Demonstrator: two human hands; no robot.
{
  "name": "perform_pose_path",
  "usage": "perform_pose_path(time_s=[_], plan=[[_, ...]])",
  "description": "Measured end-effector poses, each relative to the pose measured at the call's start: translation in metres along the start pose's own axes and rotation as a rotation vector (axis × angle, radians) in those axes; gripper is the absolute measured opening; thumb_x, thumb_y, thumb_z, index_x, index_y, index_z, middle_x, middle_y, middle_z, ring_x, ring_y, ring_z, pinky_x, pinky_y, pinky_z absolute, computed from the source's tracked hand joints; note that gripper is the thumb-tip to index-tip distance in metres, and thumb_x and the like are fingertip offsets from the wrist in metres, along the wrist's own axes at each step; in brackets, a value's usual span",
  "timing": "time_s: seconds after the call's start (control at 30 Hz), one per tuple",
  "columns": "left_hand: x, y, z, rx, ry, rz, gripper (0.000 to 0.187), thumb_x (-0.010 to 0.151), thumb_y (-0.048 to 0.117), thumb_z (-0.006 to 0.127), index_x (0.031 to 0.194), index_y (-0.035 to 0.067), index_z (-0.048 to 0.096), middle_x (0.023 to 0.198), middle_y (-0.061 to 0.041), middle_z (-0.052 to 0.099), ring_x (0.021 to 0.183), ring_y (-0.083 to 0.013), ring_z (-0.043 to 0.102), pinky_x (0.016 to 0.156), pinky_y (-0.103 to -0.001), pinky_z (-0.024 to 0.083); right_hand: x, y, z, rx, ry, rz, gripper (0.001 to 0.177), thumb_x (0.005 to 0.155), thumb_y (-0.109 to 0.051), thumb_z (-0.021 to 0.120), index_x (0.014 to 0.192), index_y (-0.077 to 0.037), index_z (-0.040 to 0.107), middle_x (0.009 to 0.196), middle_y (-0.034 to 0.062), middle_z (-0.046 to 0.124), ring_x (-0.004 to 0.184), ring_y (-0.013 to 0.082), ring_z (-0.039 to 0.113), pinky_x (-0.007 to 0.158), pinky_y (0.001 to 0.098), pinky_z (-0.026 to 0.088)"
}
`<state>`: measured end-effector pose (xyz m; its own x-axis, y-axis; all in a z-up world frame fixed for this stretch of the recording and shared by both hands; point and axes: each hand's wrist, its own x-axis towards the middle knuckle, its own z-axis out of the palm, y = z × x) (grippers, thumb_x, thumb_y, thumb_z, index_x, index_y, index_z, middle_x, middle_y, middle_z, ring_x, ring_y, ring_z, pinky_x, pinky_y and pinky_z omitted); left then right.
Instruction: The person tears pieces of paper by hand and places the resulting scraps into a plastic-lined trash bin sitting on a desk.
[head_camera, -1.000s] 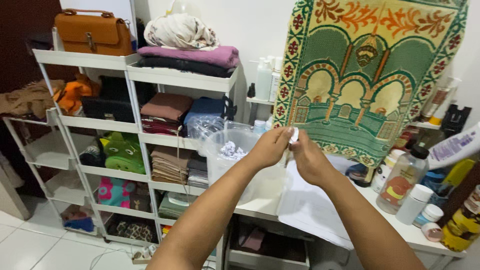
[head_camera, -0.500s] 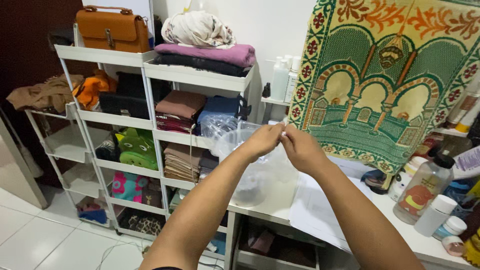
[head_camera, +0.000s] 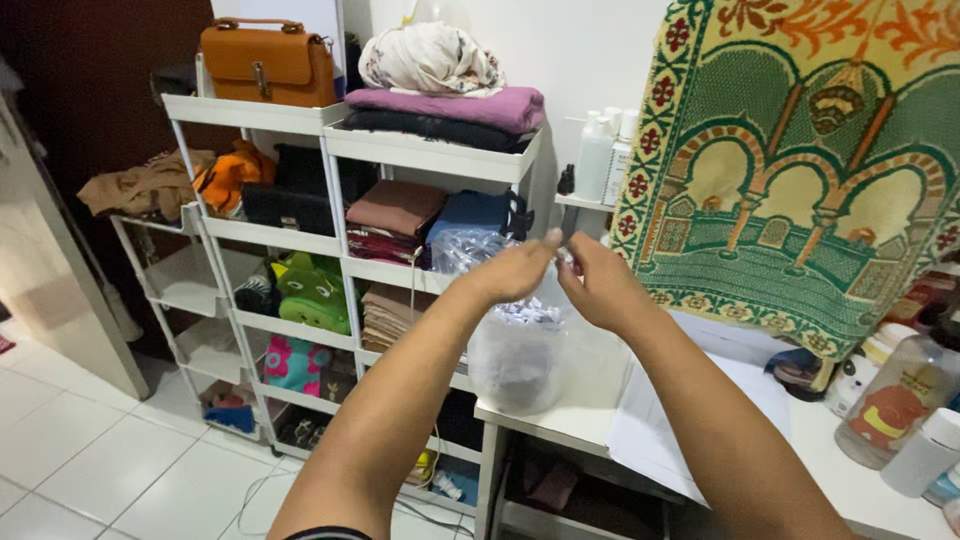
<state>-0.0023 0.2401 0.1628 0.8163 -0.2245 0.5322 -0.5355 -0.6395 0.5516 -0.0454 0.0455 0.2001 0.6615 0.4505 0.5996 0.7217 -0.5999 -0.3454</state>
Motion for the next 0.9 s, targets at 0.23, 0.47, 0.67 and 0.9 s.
perform_pose_path(time_s=[0.23,0.47,0.67,0.9], plan=[[-0.037,0.051,-0.033,0.191,0.241,-0.3,0.048,0.095,0.051,0.056,0.099,0.004,0.067,0.099,-0.022,0.073,0.099,-0.0426,0.069,0.087,-0.051,0.052,0.002,0.042,0.03,-0.069,-0.082,-0.137,0.043,0.083,-0.031,0.075,0.114,-0.002,0.07,0.1,0.0199,0.07,0.092,0.0361,0.067,0.083,0.0435,0.053],[-0.026,0.098,0.027,0.034,0.181,-0.006,0.03,0.089,0.033,0.069,0.09,0.004,0.063,0.081,-0.019,0.07,0.078,-0.0375,0.07,0.07,-0.046,0.054,-0.027,0.127,-0.011,0.023,0.089,0.138,0.031,0.087,-0.028,0.07,0.107,-0.005,0.074,0.095,0.0168,0.075,0.084,0.0294,0.073,0.078,0.0414,0.057],[0.0,0.11,0.17,0.016,-0.054,0.127,0.029,0.087,0.033,0.071,0.092,0.005,0.067,0.091,-0.019,0.072,0.087,-0.0379,0.069,0.075,-0.046,0.054,-0.106,0.235,-0.041,-0.139,-0.039,0.457,0.033,0.084,-0.032,0.074,0.102,-0.004,0.076,0.086,0.0197,0.076,0.08,0.0334,0.074,0.076,0.0439,0.058],[-0.005,0.097,0.281,0.357,-0.399,-0.203,0.059,0.087,0.045,0.074,0.116,-0.006,0.068,0.12,-0.03,0.066,0.113,-0.0413,0.065,0.098,-0.044,0.053,-0.203,0.354,-0.038,-0.433,-0.259,0.6,0.064,0.08,-0.049,0.079,0.121,-0.001,0.069,0.12,0.0242,0.069,0.113,0.0369,0.066,0.099,0.0422,0.052]])
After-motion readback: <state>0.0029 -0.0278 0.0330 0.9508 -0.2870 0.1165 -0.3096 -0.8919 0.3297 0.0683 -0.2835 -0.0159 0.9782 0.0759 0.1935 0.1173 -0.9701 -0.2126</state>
